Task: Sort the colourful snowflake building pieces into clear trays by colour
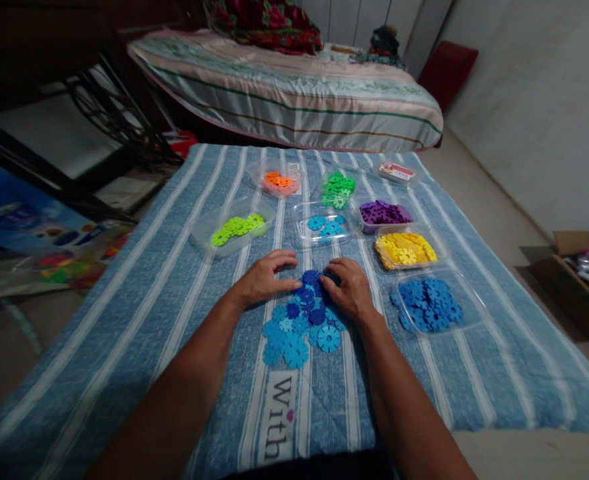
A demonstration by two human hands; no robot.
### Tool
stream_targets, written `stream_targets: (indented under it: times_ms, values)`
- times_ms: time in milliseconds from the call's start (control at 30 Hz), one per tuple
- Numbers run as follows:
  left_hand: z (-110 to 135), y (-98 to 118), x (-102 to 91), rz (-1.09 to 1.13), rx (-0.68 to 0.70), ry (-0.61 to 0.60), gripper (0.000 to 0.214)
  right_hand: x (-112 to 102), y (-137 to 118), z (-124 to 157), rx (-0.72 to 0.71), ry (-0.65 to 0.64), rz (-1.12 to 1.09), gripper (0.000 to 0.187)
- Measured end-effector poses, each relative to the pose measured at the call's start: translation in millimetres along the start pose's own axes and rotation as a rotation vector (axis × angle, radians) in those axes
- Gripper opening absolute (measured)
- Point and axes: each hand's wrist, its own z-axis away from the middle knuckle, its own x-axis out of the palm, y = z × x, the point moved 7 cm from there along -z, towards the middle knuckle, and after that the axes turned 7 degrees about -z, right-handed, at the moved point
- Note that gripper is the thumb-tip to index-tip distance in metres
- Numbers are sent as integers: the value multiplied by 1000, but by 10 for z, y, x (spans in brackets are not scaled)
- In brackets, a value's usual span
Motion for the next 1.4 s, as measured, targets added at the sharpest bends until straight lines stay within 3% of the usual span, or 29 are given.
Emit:
stream_targets:
  times_ms: [133, 300, 500, 667, 833, 1067, 1400]
  values:
    - [33, 151, 144, -209, 59, -108, 47, 10, 50, -20, 28, 7, -34, 24]
    - [13, 156, 212, -246, 68, -105, 29, 1, 76, -16, 67, 17, -82, 18]
    - [3, 54, 115, -58, 28, -23, 10, 5, 66, -25, 78, 15, -89, 18]
    - [3, -41, 23, 118, -76, 32, 14, 7, 71, -32, 85, 15, -94, 17]
    - [19, -136, -128, 180, -146, 163, 15, 4, 69, -32, 80, 28, -99, 17]
    - [23, -298, -210, 20, -179, 284, 9, -6, 69, -38, 59, 44, -105, 17]
    - [49, -387, -268, 18, -212, 288, 10, -4, 65, -30, 56, 48, -102, 18]
